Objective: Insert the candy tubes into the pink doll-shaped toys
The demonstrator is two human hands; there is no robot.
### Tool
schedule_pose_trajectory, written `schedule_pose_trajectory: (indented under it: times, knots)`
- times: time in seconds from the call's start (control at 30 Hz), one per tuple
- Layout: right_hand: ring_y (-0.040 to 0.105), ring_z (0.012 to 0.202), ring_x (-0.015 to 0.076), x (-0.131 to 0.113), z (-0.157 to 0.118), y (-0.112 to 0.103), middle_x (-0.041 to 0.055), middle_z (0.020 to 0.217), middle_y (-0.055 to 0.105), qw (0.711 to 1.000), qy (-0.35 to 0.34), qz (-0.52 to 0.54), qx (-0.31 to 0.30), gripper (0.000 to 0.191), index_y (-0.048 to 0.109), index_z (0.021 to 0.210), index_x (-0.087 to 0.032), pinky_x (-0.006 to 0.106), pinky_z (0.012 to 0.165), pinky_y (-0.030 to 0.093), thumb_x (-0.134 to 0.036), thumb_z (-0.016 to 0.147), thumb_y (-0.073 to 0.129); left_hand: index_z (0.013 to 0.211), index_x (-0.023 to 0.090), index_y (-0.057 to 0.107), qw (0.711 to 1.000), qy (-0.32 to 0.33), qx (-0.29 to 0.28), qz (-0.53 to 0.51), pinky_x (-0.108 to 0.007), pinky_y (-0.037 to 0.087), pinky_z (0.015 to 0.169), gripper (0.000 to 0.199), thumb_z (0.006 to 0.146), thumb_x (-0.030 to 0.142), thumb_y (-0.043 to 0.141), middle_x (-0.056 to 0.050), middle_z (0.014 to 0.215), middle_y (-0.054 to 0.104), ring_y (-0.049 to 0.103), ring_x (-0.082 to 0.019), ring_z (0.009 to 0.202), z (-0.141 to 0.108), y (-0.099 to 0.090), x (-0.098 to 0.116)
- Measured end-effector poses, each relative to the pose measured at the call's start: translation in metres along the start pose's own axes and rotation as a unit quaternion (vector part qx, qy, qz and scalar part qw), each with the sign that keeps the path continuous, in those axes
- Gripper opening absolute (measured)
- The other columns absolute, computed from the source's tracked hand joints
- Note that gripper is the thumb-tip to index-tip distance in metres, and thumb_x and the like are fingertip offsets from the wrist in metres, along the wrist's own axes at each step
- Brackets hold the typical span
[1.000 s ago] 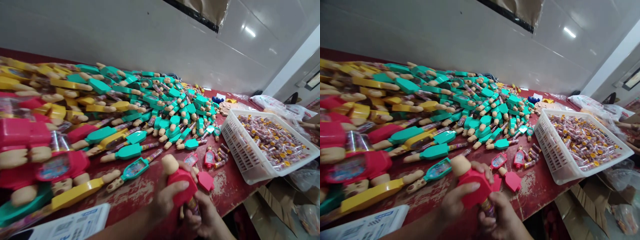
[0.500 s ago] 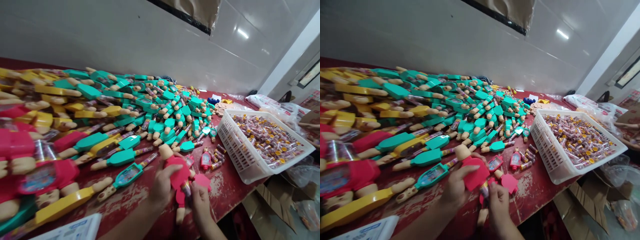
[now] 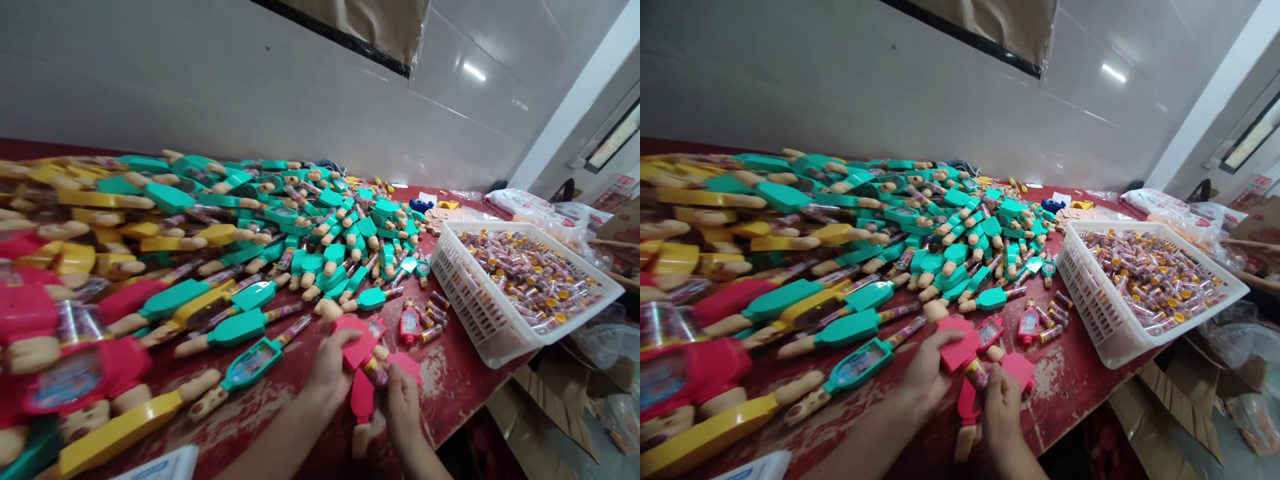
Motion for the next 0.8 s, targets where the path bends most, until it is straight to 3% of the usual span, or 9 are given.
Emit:
schedule_pose_trajectory:
  times: [0.07, 0.13, 0.23, 0.3, 0.37, 0.5, 0.63, 0.7, 0.8]
  knots:
    - [0.052, 0.058, 0.0159, -0.011, 0.003, -0.008, 0.0049, 0.062, 0.060, 0.979, -0.164, -0.114, 0.052, 0.047, 0.066, 0.076, -0.018, 0.029, 0.055, 0.044, -0.064, 0.066, 0.066, 0.072, 0.018, 0.045, 0.998, 0.031, 0.052, 0.001, -0.019, 0.045, 0.048, 0.041, 0.042, 0.023, 0.073, 0.006, 0.059, 0.054, 0.050, -0.010, 0.052, -0.002, -0.003, -0.009]
    - [0.052, 0.059, 0.0157, -0.012, 0.004, -0.009, 0.0050, 0.062, 0.061, 0.973, -0.189, -0.135, 0.010, 0.046, 0.067, 0.076, -0.017, 0.029, 0.058, 0.044, -0.062, 0.064, 0.070, 0.072, 0.019, 0.045, 0.998, 0.054, 0.043, 0.000, -0.016, 0.043, 0.047, 0.041, 0.043, 0.024, 0.074, 0.008, 0.056, 0.051, 0.047, -0.008, 0.050, -0.009, -0.004, -0.015]
    - [0.030, 0.037, 0.0070, 0.000, -0.001, 0.001, -0.0048, 0.043, 0.041, 0.984, 0.042, 0.056, -0.166, 0.057, 0.057, 0.065, -0.017, 0.020, 0.036, 0.026, -0.075, 0.064, 0.059, 0.072, 0.020, 0.048, 0.997, 0.002, -0.081, 0.007, -0.019, 0.039, 0.039, 0.039, 0.039, 0.015, 0.069, 0.005, 0.057, 0.052, 0.048, -0.012, 0.048, -0.018, -0.001, -0.012]
    - [0.014, 0.033, 0.0037, 0.005, -0.013, 0.013, -0.0106, 0.039, 0.029, 0.919, 0.212, 0.199, -0.268, 0.062, 0.052, 0.065, -0.018, 0.018, 0.032, 0.011, -0.079, 0.057, 0.060, 0.072, 0.019, 0.050, 0.984, -0.056, -0.170, 0.009, -0.023, 0.038, 0.034, 0.041, 0.034, 0.012, 0.063, -0.001, 0.061, 0.056, 0.053, -0.019, 0.050, -0.020, 0.002, -0.005]
    - [0.010, 0.033, 0.0032, 0.006, -0.019, 0.019, -0.0121, 0.038, 0.026, 0.888, 0.268, 0.240, -0.285, 0.063, 0.051, 0.068, -0.018, 0.017, 0.033, 0.008, -0.080, 0.055, 0.060, 0.071, 0.019, 0.051, 0.974, -0.080, -0.212, 0.006, -0.028, 0.046, 0.039, 0.040, 0.032, 0.013, 0.061, -0.004, 0.063, 0.058, 0.057, -0.024, 0.056, -0.017, 0.004, 0.003]
    - [0.032, 0.036, 0.0081, -0.001, -0.010, 0.007, -0.0028, 0.042, 0.041, 0.991, -0.001, -0.020, -0.130, 0.059, 0.052, 0.059, -0.018, 0.021, 0.037, 0.024, -0.073, 0.078, 0.043, 0.076, 0.019, 0.052, 0.988, -0.049, -0.149, 0.006, -0.032, 0.053, 0.054, 0.043, 0.039, 0.022, 0.073, -0.001, 0.066, 0.060, 0.061, -0.024, 0.063, -0.011, -0.001, 0.005]
    - [0.059, 0.063, 0.0206, -0.010, -0.014, -0.002, 0.0121, 0.072, 0.066, 0.869, -0.341, -0.357, 0.031, 0.038, 0.067, 0.098, -0.012, 0.029, 0.056, 0.040, -0.042, 0.091, 0.045, 0.081, 0.018, 0.052, 0.999, 0.036, 0.004, 0.020, -0.023, 0.047, 0.045, 0.055, 0.038, 0.028, 0.086, 0.004, 0.063, 0.062, 0.058, -0.017, 0.052, -0.014, -0.011, -0.005]
    - [0.061, 0.068, 0.0238, -0.007, -0.016, 0.000, 0.0149, 0.079, 0.068, 0.848, -0.359, -0.387, 0.048, 0.040, 0.064, 0.108, -0.011, 0.032, 0.059, 0.043, -0.042, 0.090, 0.047, 0.082, 0.018, 0.053, 0.996, 0.060, 0.054, 0.030, -0.022, 0.047, 0.044, 0.063, 0.036, 0.038, 0.091, 0.005, 0.060, 0.061, 0.058, -0.016, 0.049, -0.016, -0.014, -0.008]
    - [0.055, 0.060, 0.0180, 0.001, -0.012, 0.006, 0.0086, 0.069, 0.062, 0.940, -0.219, -0.259, -0.025, 0.046, 0.065, 0.090, -0.013, 0.028, 0.055, 0.041, -0.055, 0.088, 0.045, 0.084, 0.013, 0.058, 0.997, 0.040, 0.034, 0.049, -0.022, 0.049, 0.046, 0.071, 0.030, 0.044, 0.093, 0.000, 0.064, 0.064, 0.060, -0.017, 0.053, -0.015, -0.014, -0.009]
Point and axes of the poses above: each hand's wrist, its own z-axis towards the middle knuckle, its own y-axis out of the palm, x = y × z, the point moved 3 cm from there along z, towards the middle knuckle
